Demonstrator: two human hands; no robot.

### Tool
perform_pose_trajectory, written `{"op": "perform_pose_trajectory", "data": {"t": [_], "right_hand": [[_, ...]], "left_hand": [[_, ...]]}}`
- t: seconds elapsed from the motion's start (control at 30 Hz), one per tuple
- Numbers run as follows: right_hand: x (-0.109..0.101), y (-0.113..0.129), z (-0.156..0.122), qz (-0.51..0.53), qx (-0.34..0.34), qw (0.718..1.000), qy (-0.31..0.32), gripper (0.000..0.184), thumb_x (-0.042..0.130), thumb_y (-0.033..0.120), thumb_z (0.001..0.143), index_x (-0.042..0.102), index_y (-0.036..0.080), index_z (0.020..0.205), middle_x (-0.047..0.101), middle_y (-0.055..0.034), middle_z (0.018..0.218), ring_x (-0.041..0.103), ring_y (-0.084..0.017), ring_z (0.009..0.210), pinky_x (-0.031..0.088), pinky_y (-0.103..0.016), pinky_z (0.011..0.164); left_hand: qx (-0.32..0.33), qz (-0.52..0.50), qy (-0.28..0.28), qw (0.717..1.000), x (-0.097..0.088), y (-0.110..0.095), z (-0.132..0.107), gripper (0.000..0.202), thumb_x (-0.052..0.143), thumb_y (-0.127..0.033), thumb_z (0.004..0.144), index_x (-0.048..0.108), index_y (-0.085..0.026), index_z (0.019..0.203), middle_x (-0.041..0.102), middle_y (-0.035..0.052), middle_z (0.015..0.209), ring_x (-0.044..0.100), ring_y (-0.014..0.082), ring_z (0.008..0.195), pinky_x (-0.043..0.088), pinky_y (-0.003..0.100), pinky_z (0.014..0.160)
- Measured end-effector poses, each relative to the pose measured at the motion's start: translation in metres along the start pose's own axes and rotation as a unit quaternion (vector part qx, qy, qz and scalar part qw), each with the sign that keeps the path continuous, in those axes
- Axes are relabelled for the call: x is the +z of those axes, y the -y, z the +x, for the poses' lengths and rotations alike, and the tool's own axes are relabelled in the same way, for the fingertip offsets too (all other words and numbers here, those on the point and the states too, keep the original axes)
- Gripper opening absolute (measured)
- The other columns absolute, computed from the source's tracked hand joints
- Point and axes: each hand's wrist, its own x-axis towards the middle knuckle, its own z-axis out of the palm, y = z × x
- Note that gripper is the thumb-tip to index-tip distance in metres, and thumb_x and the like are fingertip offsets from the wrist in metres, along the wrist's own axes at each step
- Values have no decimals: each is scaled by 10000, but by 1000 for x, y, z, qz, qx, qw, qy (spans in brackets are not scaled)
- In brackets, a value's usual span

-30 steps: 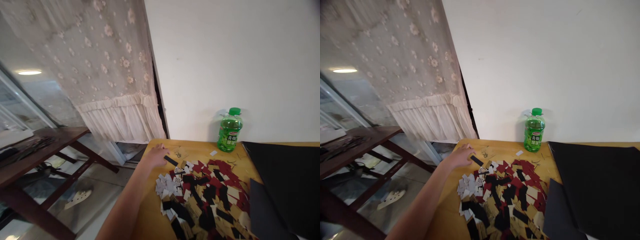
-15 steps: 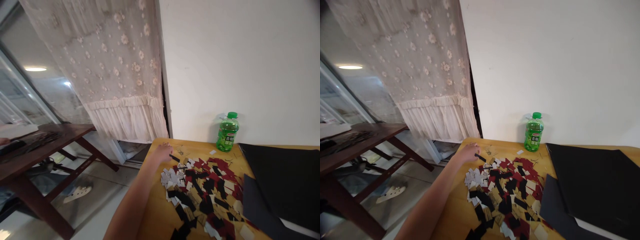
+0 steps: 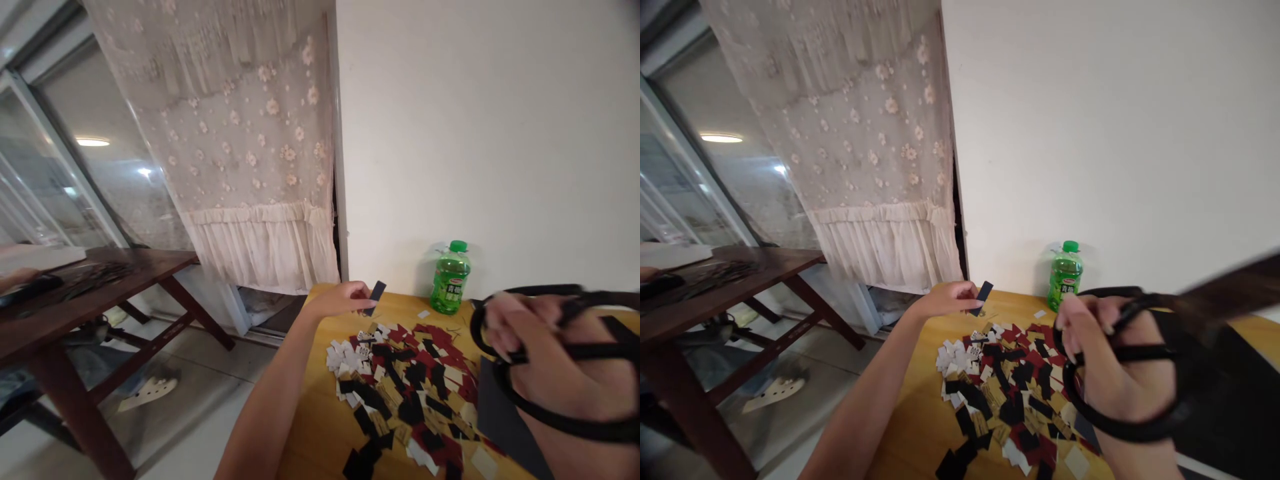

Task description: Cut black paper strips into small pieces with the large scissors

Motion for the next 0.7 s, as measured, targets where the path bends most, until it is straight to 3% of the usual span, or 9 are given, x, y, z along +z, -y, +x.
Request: {"op": "perform_pose_trajectory", "data": {"t": [0.07,0.17,0.27,0.37,0.57,0.7], "right_hand": [[6,-17,6,-19,32,998,60,440,777,361,612,362,215,610,621,18,613,382,-49,332,291,-195,318],[7,-45,10,-67,107,987,95,470,769,403,608,334,227,602,649,-4,645,358,-58,305,273,-222,294],[8,-62,7,-126,122,977,125,479,760,448,596,333,232,578,654,-23,660,380,-75,341,284,-240,319],[9,-64,5,-148,103,975,133,449,736,458,621,351,229,597,658,-32,695,409,-85,386,316,-248,367],[5,-62,7,-188,85,976,70,454,753,445,596,355,228,618,634,-15,657,482,-121,476,374,-262,477],[0,-66,9,-182,96,976,76,463,755,460,594,353,233,625,594,14,605,437,-110,434,356,-267,461]], "left_hand": [[31,-128,22,991,0,-21,-8,304,592,-457,766,513,-165,786,559,-25,695,533,75,620,400,209,608],[55,-214,47,974,4,-43,-18,338,654,-459,707,499,-160,743,525,-44,656,506,57,554,387,219,576],[52,-209,19,976,9,-53,-22,339,681,-449,683,527,-151,735,572,-19,692,544,73,592,396,232,595],[28,-179,-15,983,14,-55,-23,339,688,-452,676,558,-145,732,611,6,698,581,96,629,405,235,611],[10,-175,7,985,19,-57,-22,360,697,-469,658,578,-140,747,637,30,750,618,124,635,429,248,620],[7,-177,5,984,22,-53,-20,296,703,-388,679,564,-154,796,658,34,787,613,119,646,437,253,644]]}}
